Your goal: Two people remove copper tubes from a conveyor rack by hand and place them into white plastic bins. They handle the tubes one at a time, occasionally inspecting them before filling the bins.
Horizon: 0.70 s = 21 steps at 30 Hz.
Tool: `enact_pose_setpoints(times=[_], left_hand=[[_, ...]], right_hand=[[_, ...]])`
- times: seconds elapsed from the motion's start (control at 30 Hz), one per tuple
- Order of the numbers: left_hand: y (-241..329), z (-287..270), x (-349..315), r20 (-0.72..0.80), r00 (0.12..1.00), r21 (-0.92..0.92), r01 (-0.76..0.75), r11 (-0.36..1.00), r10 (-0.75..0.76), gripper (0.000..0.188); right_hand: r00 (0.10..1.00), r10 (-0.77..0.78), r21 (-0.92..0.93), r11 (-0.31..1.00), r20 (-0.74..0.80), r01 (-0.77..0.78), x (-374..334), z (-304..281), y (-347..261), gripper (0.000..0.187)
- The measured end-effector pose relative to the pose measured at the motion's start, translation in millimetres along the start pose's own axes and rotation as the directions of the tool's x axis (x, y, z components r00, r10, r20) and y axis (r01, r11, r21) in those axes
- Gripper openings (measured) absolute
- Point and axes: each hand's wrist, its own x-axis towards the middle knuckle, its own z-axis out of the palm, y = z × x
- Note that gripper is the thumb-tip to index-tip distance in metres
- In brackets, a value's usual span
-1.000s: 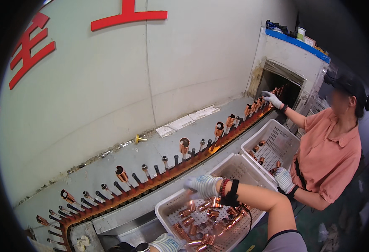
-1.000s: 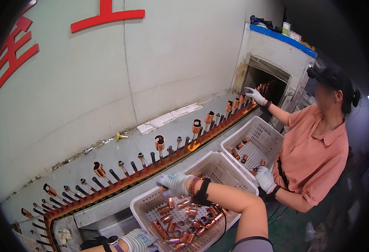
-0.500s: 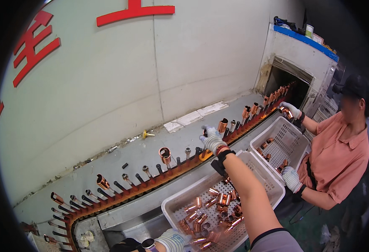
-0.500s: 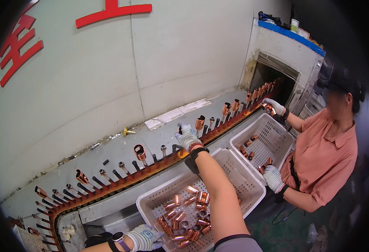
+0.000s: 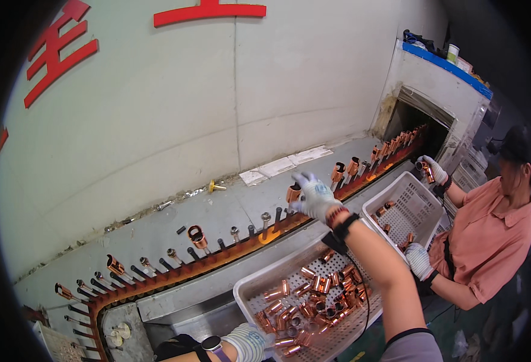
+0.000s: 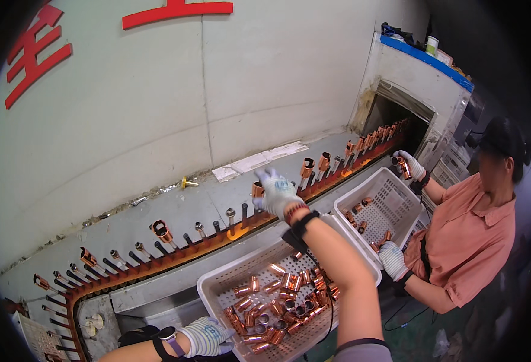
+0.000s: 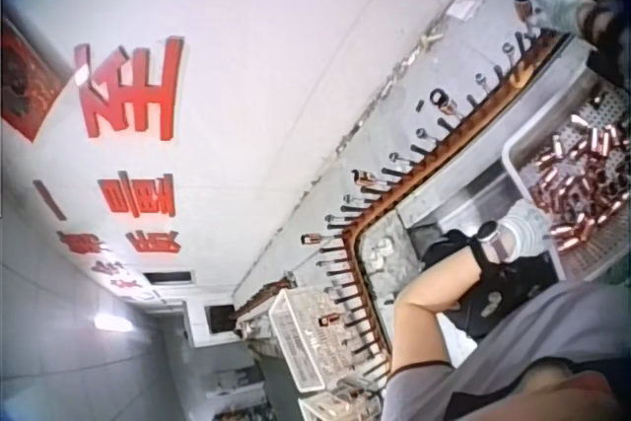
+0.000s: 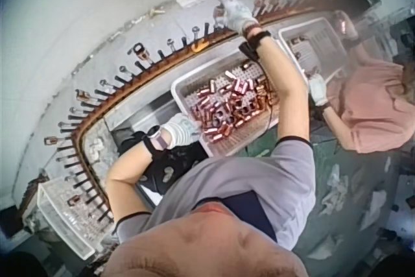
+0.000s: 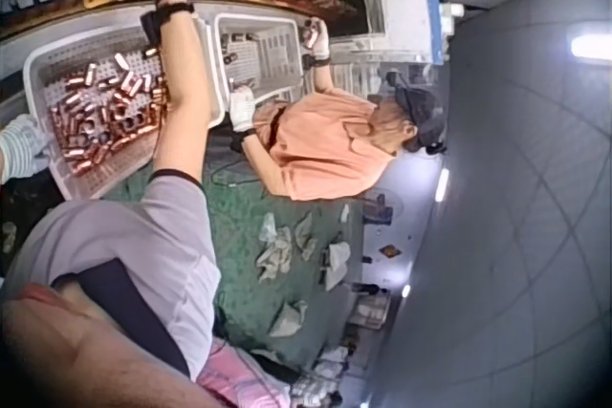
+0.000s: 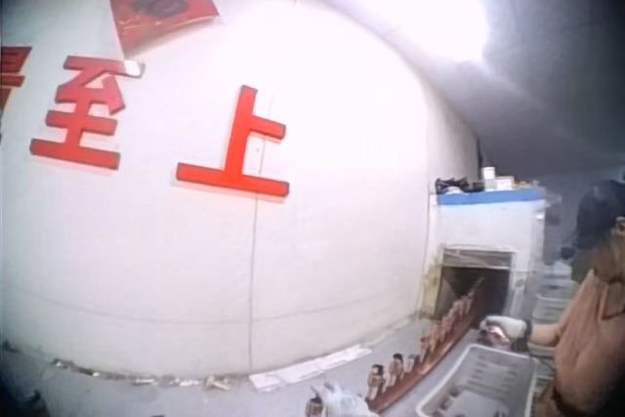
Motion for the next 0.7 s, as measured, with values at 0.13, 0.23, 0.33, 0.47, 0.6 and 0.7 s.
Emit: enact_pose_setpoints(times=[0.13,0.23,0.33,0.47,0.6,0.7], left_hand=[[13,-8,5,0.035,0.999,0.009,0.012,1.0,-0.013,0.045],[16,1,-6,-0.044,0.999,-0.009,0.002,1.0,-0.002,0.044],[14,11,-20,-0.151,0.988,-0.009,-0.04,0.999,0.038,0.044],[2,-15,-35,-0.102,0.991,-0.101,0.073,0.992,-0.083,0.045],[-19,-37,-51,-0.478,0.832,-0.473,0.027,0.881,-0.282,0.059],[-38,-33,-54,-0.436,0.778,-0.789,-0.088,0.608,-0.453,0.07]], right_hand=[[0.974,0.069,0.194,0.974,0.216,-0.112,22,43,14,0.066],[0.985,0.056,0.197,0.976,0.164,-0.088,0,60,-33,0.034],[0.929,-0.195,0.224,0.966,0.315,0.127,-23,35,-61,0.03],[0.938,-0.283,0.489,0.859,0.202,0.153,-67,45,-87,0.045],[0.944,-0.113,0.883,0.401,0.31,-0.242,-101,24,-101,0.05],[0.935,-0.189,0.938,0.238,0.3,-0.253,-119,19,-115,0.053]])
